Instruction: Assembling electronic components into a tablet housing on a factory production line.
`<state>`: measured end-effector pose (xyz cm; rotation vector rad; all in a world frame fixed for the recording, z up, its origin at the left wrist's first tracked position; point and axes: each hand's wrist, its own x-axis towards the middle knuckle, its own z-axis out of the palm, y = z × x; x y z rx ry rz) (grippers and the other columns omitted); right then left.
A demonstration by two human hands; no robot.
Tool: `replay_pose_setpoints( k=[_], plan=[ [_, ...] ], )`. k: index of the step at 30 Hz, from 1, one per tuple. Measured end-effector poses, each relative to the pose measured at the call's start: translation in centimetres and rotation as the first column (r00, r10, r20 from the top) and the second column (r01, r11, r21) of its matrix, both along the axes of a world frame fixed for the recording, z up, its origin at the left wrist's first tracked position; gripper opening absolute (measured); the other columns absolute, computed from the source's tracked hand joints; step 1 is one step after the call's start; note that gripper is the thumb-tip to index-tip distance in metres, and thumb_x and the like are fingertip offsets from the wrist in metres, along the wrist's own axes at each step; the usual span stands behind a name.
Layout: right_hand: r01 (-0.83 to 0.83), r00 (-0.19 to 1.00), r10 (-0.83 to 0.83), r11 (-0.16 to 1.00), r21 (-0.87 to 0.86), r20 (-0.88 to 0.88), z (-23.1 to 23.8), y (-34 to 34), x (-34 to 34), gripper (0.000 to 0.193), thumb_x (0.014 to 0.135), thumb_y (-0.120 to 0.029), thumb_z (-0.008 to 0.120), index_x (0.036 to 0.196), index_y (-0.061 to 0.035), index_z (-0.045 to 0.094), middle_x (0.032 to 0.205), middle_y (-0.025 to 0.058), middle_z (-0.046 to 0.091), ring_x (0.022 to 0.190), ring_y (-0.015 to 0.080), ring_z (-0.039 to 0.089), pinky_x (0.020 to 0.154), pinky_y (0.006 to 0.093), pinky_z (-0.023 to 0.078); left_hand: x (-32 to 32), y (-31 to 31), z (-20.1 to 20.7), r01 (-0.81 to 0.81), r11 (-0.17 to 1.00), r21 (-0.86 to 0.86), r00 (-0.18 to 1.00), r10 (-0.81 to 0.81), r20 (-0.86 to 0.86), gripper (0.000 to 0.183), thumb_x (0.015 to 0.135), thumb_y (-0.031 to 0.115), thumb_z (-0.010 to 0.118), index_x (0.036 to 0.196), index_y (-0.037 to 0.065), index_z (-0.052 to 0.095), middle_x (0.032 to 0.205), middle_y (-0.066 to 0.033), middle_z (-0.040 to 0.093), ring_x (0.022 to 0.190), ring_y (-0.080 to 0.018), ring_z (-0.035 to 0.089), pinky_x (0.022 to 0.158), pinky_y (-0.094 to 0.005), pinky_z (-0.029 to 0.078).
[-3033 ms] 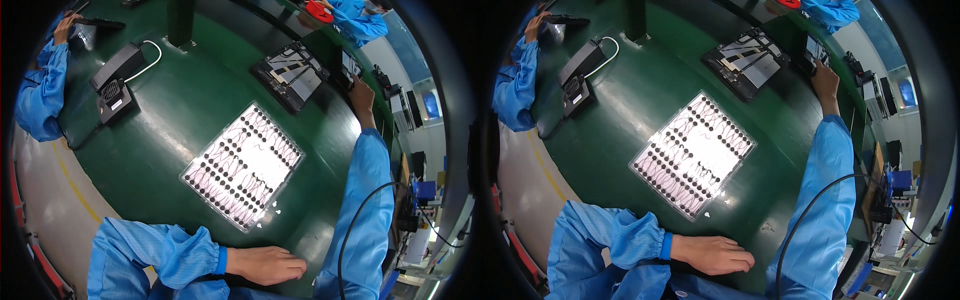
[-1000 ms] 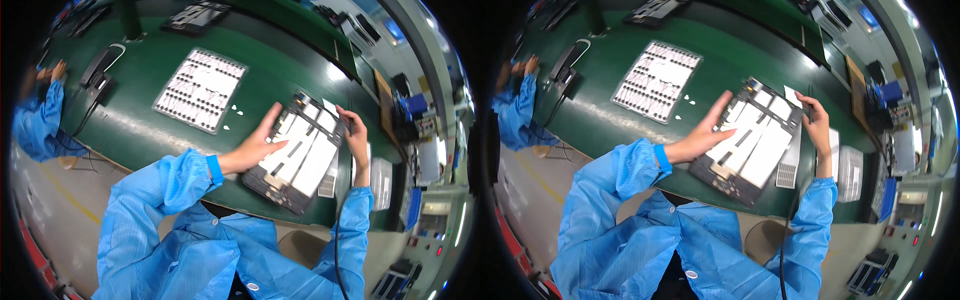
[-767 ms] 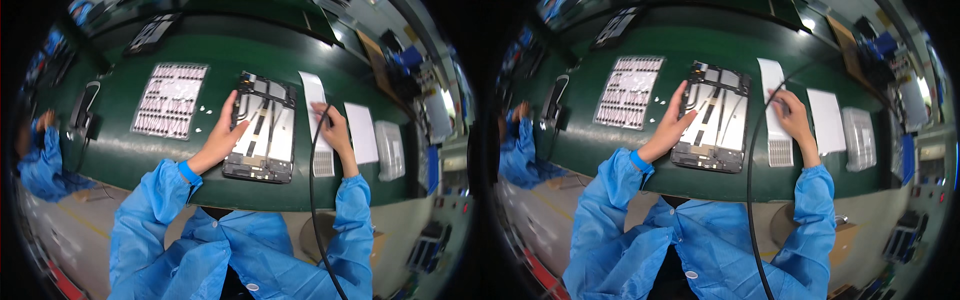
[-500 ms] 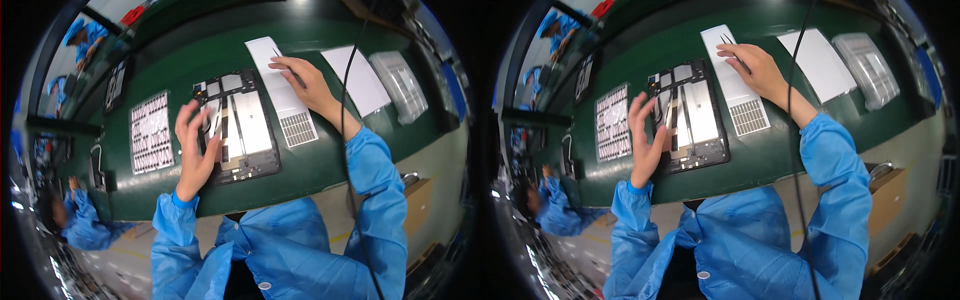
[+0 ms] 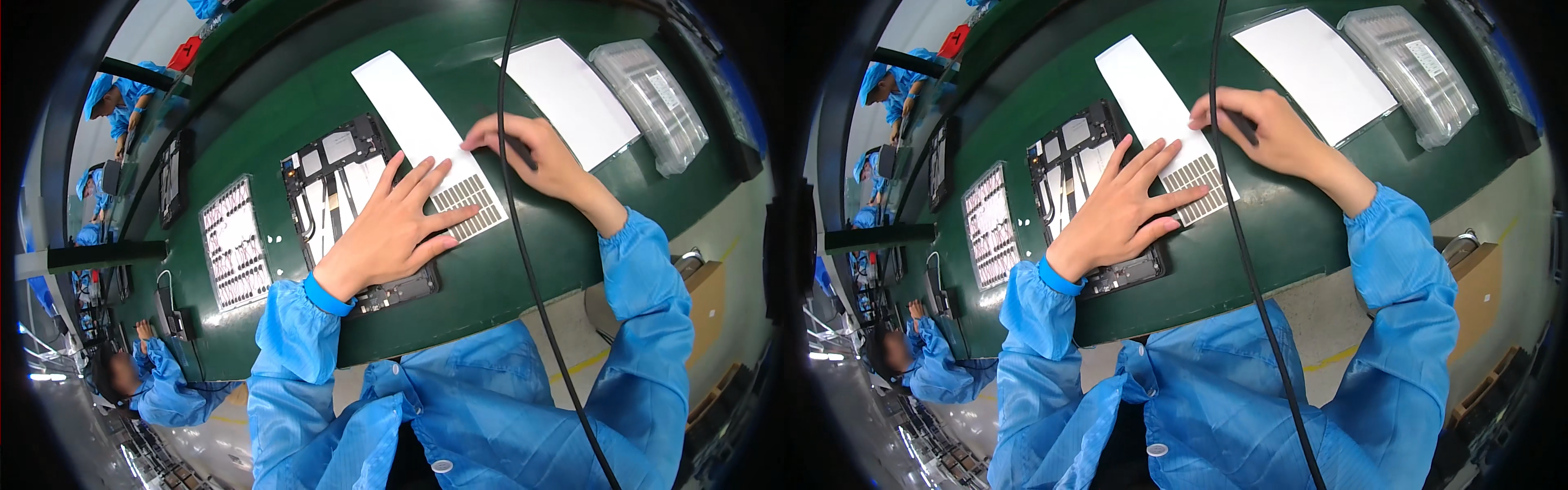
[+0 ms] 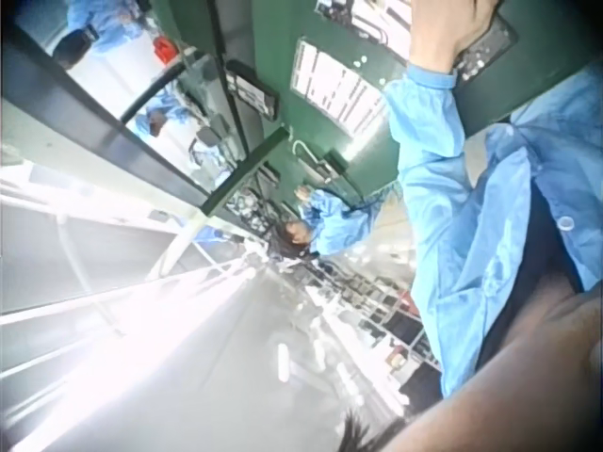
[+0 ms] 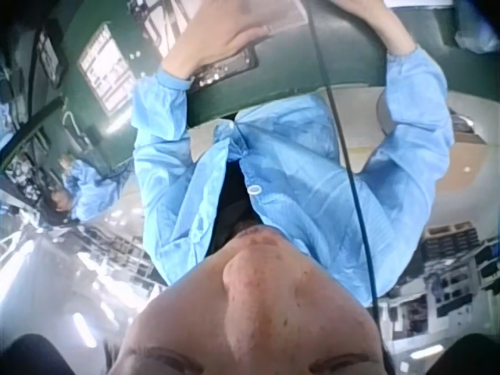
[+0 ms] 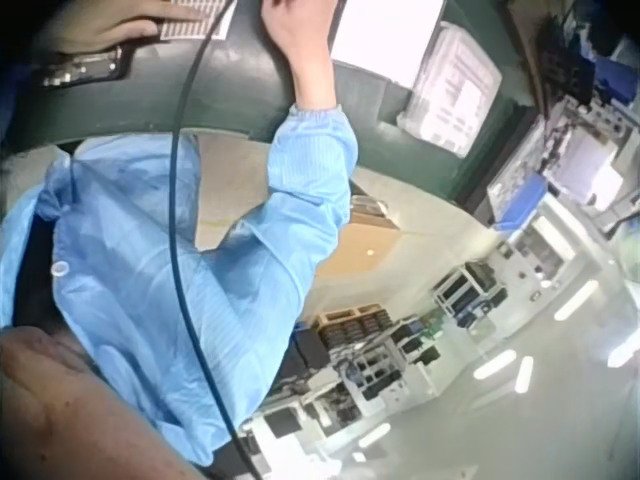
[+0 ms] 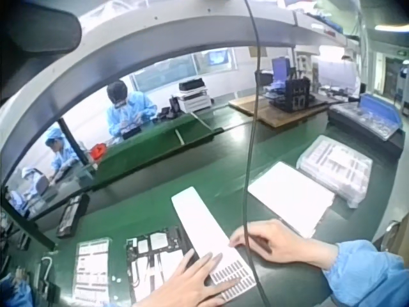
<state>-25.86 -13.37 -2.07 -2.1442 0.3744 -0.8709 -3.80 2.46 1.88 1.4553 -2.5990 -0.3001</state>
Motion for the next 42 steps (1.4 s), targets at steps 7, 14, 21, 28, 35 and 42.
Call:
replay_pose_setpoints(
  k=[7, 14, 21, 28, 35, 42],
  plan=[
    [-0.119, 0.957, 0.042, 0.959, -0.256, -0.288, 0.9, 1.1, -0.2, 0.054, 0.080, -0.029, 0.083, 0.126, -0.0107, 0.062, 0.142, 0.0064, 0.062, 0.136, 0.0326, 0.053, 0.119, 0.0482, 0.033, 1.0, -1.4, -0.5, -0.005, 1.000, -0.019, 0.982, 0.001, -0.188, 0.035, 0.092, 0.019, 0.068, 0.126, 0.015, 0.063, 0.149, -0.0178, 0.051, 0.142, -0.0383, 0.043, 0.123, -0.0571, 0.020],
    [0.013, 0.957, -0.095, 0.958, -0.288, -0.273, 0.9, 1.9, 0.2, 0.046, 0.077, -0.026, 0.086, 0.117, -0.0096, 0.069, 0.112, 0.0107, 0.071, 0.105, 0.0297, 0.067, 0.090, 0.0402, 0.054, 0.2, -1.7, -0.3, -0.274, 0.962, -0.015, 0.903, 0.252, -0.349, 0.054, 0.080, 0.019, 0.083, 0.122, 0.004, 0.053, 0.127, -0.0130, 0.060, 0.123, -0.0351, 0.057, 0.122, -0.0534, 0.028],
    [0.055, 0.995, -0.048, 0.994, -0.090, 0.082, 0.7, 2.6, 1.6, 0.034, 0.081, -0.019, 0.084, 0.108, -0.0093, 0.067, 0.095, 0.0062, 0.072, 0.081, 0.0278, 0.068, 0.071, 0.0347, 0.053, 0.3, -2.2, -0.5, -0.374, 0.927, -0.012, 0.790, 0.312, -0.527, 0.026, 0.083, 0.006, 0.077, 0.105, 0.003, 0.063, 0.093, -0.0089, 0.064, 0.080, -0.0262, 0.061, 0.113, -0.0460, 0.042],
    [0.071, 0.996, -0.060, 0.982, -0.173, 0.064, 0.0, 2.1, 1.6, 0.022, 0.082, -0.019, 0.083, 0.093, -0.0064, 0.069, 0.083, 0.0076, 0.069, 0.075, 0.0276, 0.066, 0.067, 0.0364, 0.050, 1.1, -2.2, -1.1, -0.355, 0.928, -0.115, 0.839, 0.262, -0.476, 0.012, 0.088, 0.012, 0.075, 0.092, 0.003, 0.067, 0.081, -0.0093, 0.066, 0.078, -0.0271, 0.064, 0.109, -0.0496, 0.044],
    [0.057, 0.998, -0.061, 0.959, -0.278, -0.005, 0.0, 1.7, 1.1, 0.023, 0.082, -0.025, 0.083, 0.089, -0.0066, 0.069, 0.078, 0.0077, 0.067, 0.074, 0.0297, 0.064, 0.066, 0.0386, 0.050, 1.1, -2.0, -1.3, -0.302, 0.941, -0.154, 0.881, 0.214, -0.423, 0.014, 0.088, 0.015, 0.075, 0.092, 0.002, 0.071, 0.096, -0.0119, 0.072, 0.101, -0.0294, 0.067, 0.110, -0.0494, 0.042],
    [-0.075, 0.979, 0.037, 0.980, -0.186, -0.200, 0.6, 1.2, 0.4, 0.026, 0.083, -0.019, 0.082, 0.104, -0.0073, 0.072, 0.098, 0.0082, 0.075, 0.091, 0.0302, 0.070, 0.104, 0.0475, 0.049, 1.1, -2.3, -0.6, -0.240, 0.971, -0.014, 0.892, 0.215, -0.397, 0.051, 0.086, 0.019, 0.077, 0.131, 0.005, 0.058, 0.120, -0.0116, 0.070, 0.116, -0.0317, 0.064, 0.116, -0.0508, 0.037]
  ],
)
